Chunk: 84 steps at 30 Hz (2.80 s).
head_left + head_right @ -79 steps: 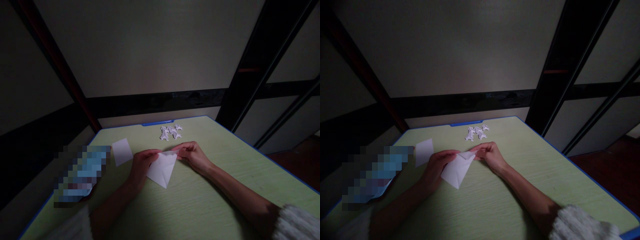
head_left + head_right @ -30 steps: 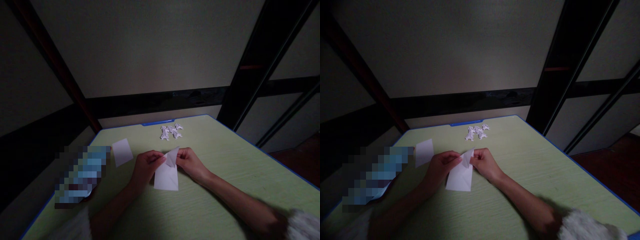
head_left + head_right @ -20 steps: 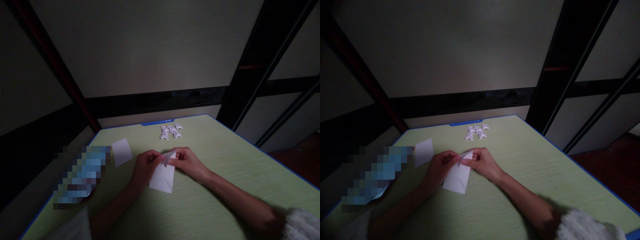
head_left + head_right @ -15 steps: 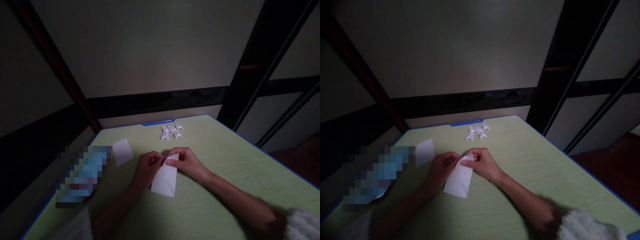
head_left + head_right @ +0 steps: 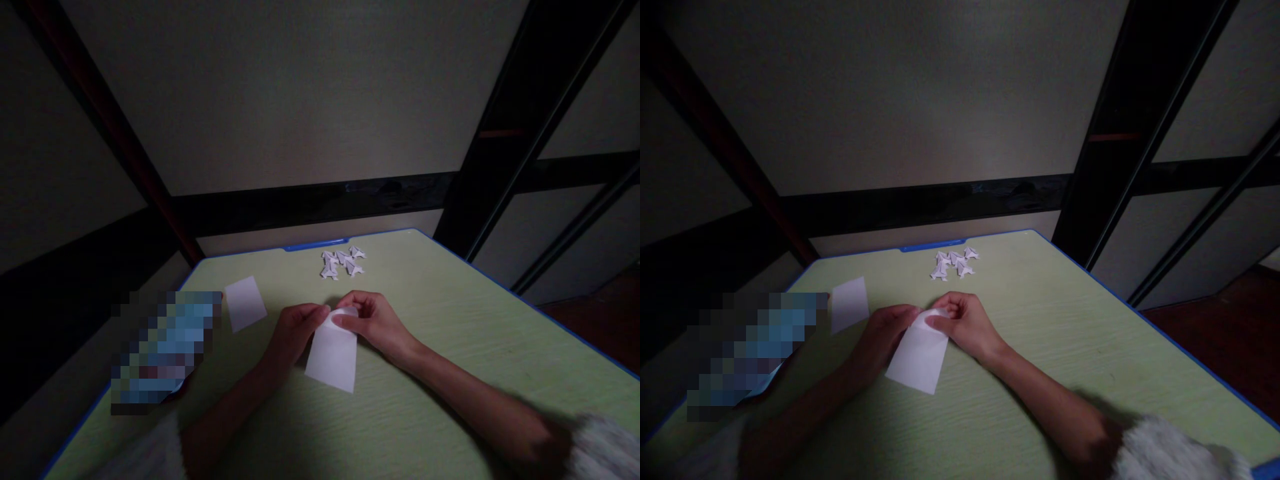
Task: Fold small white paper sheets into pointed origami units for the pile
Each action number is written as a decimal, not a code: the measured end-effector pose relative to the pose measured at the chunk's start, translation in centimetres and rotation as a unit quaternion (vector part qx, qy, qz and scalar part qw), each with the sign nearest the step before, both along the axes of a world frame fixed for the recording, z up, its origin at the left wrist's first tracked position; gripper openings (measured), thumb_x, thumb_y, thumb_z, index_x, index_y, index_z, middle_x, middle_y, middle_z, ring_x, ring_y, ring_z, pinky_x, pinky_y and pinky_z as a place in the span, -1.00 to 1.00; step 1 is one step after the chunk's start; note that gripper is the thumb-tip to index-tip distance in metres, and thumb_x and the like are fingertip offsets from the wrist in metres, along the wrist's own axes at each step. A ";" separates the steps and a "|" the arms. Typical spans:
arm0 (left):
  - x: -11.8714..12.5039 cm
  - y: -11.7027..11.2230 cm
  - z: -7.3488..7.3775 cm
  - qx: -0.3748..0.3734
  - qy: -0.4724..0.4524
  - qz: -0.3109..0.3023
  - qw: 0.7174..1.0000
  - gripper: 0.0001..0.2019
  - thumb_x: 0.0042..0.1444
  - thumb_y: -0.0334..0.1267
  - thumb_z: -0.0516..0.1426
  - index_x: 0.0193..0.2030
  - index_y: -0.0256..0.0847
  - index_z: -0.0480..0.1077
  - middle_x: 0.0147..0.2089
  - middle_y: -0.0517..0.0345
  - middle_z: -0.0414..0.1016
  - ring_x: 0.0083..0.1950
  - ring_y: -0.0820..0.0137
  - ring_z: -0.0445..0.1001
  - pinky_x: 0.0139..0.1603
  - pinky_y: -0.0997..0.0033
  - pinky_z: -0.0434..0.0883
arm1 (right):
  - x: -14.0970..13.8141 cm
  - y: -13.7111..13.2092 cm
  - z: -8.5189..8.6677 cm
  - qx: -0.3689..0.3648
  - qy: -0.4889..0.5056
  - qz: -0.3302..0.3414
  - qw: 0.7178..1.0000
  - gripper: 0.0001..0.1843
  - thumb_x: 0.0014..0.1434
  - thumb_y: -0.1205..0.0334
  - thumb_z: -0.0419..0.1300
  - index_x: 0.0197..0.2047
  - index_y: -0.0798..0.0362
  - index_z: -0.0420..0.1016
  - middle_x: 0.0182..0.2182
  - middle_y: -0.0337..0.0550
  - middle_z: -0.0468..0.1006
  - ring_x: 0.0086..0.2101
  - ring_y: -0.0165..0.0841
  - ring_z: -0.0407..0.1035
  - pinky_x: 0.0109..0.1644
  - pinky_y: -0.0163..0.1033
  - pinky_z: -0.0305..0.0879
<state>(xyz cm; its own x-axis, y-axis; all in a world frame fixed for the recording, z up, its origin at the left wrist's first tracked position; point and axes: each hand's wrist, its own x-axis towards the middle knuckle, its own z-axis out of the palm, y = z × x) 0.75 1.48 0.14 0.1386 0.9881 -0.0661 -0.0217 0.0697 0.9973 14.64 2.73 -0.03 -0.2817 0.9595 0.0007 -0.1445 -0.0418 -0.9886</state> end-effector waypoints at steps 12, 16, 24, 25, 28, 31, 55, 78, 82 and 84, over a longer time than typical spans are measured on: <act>0.0 -0.1 0.1 -0.018 -0.032 0.008 0.999 -0.83 -0.28 -0.33 0.18 -0.44 -0.31 0.46 -0.60 0.21 0.46 -0.62 0.52 0.31 -0.64 0.59 0.13 | 0.5 0.2 -0.3 0.110 -0.034 0.000 0.993 -0.78 -0.15 0.35 0.18 -0.33 0.10 0.40 -0.38 -0.18 0.35 -0.50 -0.49 0.22 -0.48 -0.33 0.12; 0.0 0.0 -0.1 -0.016 -0.032 0.038 0.999 -0.82 -0.31 -0.34 0.20 -0.46 -0.30 0.45 -0.59 0.20 0.47 -0.62 0.51 0.31 -0.64 0.59 0.14 | 0.6 0.2 -0.1 0.167 -0.030 0.000 0.986 -0.84 -0.13 0.40 0.14 -0.42 0.05 0.48 -0.33 -0.16 0.34 -0.35 -0.41 0.26 -0.35 -0.27 0.17; -0.1 0.1 0.1 -0.028 -0.040 0.066 0.997 -0.81 -0.32 -0.39 0.14 -0.45 -0.32 0.46 -0.58 0.18 0.46 -0.62 0.53 0.26 -0.63 0.57 0.10 | 0.7 0.3 -0.1 0.198 -0.049 -0.004 0.979 -0.81 -0.10 0.44 0.08 -0.51 0.04 0.50 -0.39 -0.16 0.36 -0.37 -0.40 0.26 -0.31 -0.24 0.17; -0.1 0.1 0.1 -0.028 -0.051 0.066 0.996 -0.81 -0.32 -0.39 0.13 -0.46 -0.32 0.46 -0.58 0.19 0.45 -0.62 0.53 0.25 -0.62 0.57 0.10 | 0.7 0.3 -0.2 0.204 -0.052 -0.007 0.977 -0.81 -0.10 0.44 0.08 -0.52 0.04 0.50 -0.40 -0.16 0.35 -0.37 -0.41 0.26 -0.31 -0.24 0.17; -0.1 0.2 0.1 -0.031 -0.086 0.052 0.994 -0.83 -0.31 -0.38 0.11 -0.48 -0.32 0.46 -0.59 0.19 0.43 -0.61 0.54 0.24 -0.61 0.58 0.10 | 0.8 0.2 -0.2 0.222 -0.062 -0.015 0.973 -0.77 -0.08 0.47 0.05 -0.51 0.04 0.49 -0.39 -0.16 0.34 -0.37 -0.41 0.26 -0.31 -0.25 0.18; -0.2 0.2 -0.1 -0.023 -0.082 0.033 0.996 -0.84 -0.25 -0.28 0.10 -0.53 -0.34 0.42 -0.65 0.22 0.35 -0.62 0.54 0.20 -0.62 0.57 0.07 | 0.7 0.0 -0.2 0.240 -0.070 -0.014 0.968 -0.75 -0.07 0.49 0.03 -0.51 0.03 0.49 -0.39 -0.16 0.34 -0.37 -0.41 0.26 -0.33 -0.26 0.19; 0.2 -0.3 -0.2 0.047 0.097 0.003 0.994 -0.83 -0.17 -0.23 0.10 -0.59 -0.31 0.36 -0.68 0.27 0.28 -0.65 0.57 0.15 -0.67 0.59 0.03 | 0.3 -0.2 -0.1 0.107 -0.084 0.010 0.991 -0.86 -0.10 0.24 0.11 -0.59 0.12 0.27 -0.66 -0.28 0.25 -0.59 -0.50 0.10 -0.52 -0.35 -0.01; -0.1 -0.1 -0.3 0.036 0.110 -0.044 0.992 -0.76 -0.14 -0.17 0.06 -0.65 -0.30 0.27 -0.71 0.32 0.17 -0.66 0.59 0.08 -0.66 0.58 -0.02 | 0.6 0.3 -0.1 -0.005 0.048 0.029 0.998 -0.73 -0.16 0.16 0.20 -0.68 0.15 0.25 -0.75 -0.35 0.23 -0.67 -0.57 0.04 -0.57 -0.37 -0.12; -0.1 -0.1 -0.1 0.005 0.066 -0.029 0.997 -0.77 -0.18 -0.16 0.09 -0.65 -0.31 0.28 -0.71 0.31 0.21 -0.68 0.60 0.11 -0.66 0.58 0.00 | 0.9 0.5 0.2 -0.052 0.122 0.049 0.990 -0.79 -0.22 0.25 0.24 -0.66 0.17 0.31 -0.71 -0.31 0.31 -0.64 -0.56 0.11 -0.51 -0.38 -0.06; 0.0 -0.1 0.0 -0.004 0.052 -0.023 0.998 -0.77 -0.20 -0.16 0.10 -0.64 -0.31 0.30 -0.71 0.30 0.24 -0.67 0.59 0.12 -0.66 0.59 0.01 | 0.9 0.5 0.3 -0.063 0.137 0.064 0.986 -0.82 -0.25 0.28 0.26 -0.64 0.18 0.33 -0.70 -0.30 0.33 -0.63 -0.56 0.12 -0.51 -0.38 -0.06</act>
